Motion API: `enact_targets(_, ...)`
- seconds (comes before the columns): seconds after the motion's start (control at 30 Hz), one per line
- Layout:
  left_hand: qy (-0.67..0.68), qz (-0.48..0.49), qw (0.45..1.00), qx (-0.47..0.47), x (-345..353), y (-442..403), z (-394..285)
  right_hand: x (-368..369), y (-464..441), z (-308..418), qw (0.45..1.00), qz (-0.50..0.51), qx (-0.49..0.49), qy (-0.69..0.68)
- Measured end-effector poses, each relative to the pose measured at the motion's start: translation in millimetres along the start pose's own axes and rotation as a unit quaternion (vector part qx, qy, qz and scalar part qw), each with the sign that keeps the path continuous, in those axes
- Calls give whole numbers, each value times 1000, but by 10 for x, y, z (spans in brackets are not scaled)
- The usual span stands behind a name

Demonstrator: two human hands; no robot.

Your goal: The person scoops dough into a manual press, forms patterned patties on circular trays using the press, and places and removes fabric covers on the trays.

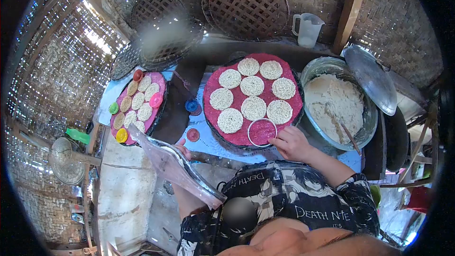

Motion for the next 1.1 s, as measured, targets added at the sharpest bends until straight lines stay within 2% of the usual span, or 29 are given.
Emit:
enact_targets(0.07, -54, 32, 997, 44, 43, 9, -23, -3, 6, 19, 1000, 12, -11, 5)
enact_targets(0.1, -105, 38, 989, 102, 28, 49, 18, -1, 8, 27, 1000, 18, -17, 7)
enact_targets(0.17, -126, 37, 983, 128, -76, 119, 165, -12, 7, 31, 1000, 15, -22, 2)
enact_targets(0.27, -12, -12, 1000, 11, -454, 161, 505, -60, -4, 25, 1000, 1, -14, -3)
enact_targets(0.37, 154, -113, 970, -147, -862, 252, 936, -181, -4, -77, 999, -21, 17, 19)
enact_targets(0.4, 102, -91, 982, -127, -686, 185, 773, -248, -23, -133, 999, -30, 29, 32)
enact_targets(0.43, -9, -40, 997, -73, -262, 14, 424, -366, -71, -223, 997, -57, 58, 16)
enact_targets(0.47, -158, 14, 987, 7, 222, -122, 72, -504, -144, -322, 993, -82, 85, -1)
enact_targets(0.53, -376, 78, 909, 163, 1241, -330, -469, -843, -384, -423, 985, -108, 125, -45)
enact_targets(0.6, -429, 72, 855, 281, 2055, -457, -710, -1182, -642, -410, 981, -121, 134, -74)
enact_targets(0.63, -502, 83, 798, 323, 2310, -474, -530, -1309, -764, -386, 980, -133, 128, -76)
enact_targets(0.67, -468, 118, 789, 379, 2684, -466, -649, -1435, -886, -341, 979, -145, 117, -80)
enact_targets(0.7, -447, 181, 789, 381, 2950, -462, -606, -1544, -939, -288, 983, -141, 112, -38)
enact_targets(0.73, -443, 169, 794, 381, 3055, -484, -426, -1650, -940, -234, 985, -138, 106, 5)
enact_targets(0.77, -400, 184, 815, 377, 3168, -496, -525, -1775, -937, -134, 982, -152, 98, 54)
enact_targets(0.8, -341, 161, 830, 412, 3181, -481, -626, -1822, -882, -55, 976, -164, 91, 105)
enact_targets(0.83, -309, 177, 861, 362, 3228, -589, -478, -1868, -794, 5, 967, -179, 88, 158)
enact_targets(0.87, -313, 231, 854, 345, 3327, -602, -339, -1918, -720, 67, 954, -191, 87, 212)
enact_targets(0.93, -333, 306, 836, 311, 3507, -565, -324, -2010, -649, 318, 960, -173, 5, 221)
enact_targets(1.03, -424, 313, 769, 362, 3618, -344, -445, -1908, -418, 327, 998, -15, -53, 15)
enact_targets(1.1, -396, 322, 764, 395, 3662, -219, -584, -2017, -307, 180, 998, -7, 2, -59)
Point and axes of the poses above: each hand's wrist, its own y-axis away from the middle knuckle, its own x-axis out of the palm, z = x × y, the point moved 10 cm from there along -y, towards the middle knuckle, and after that the axes turned 15 degrees about y, right-handed, at the moved point
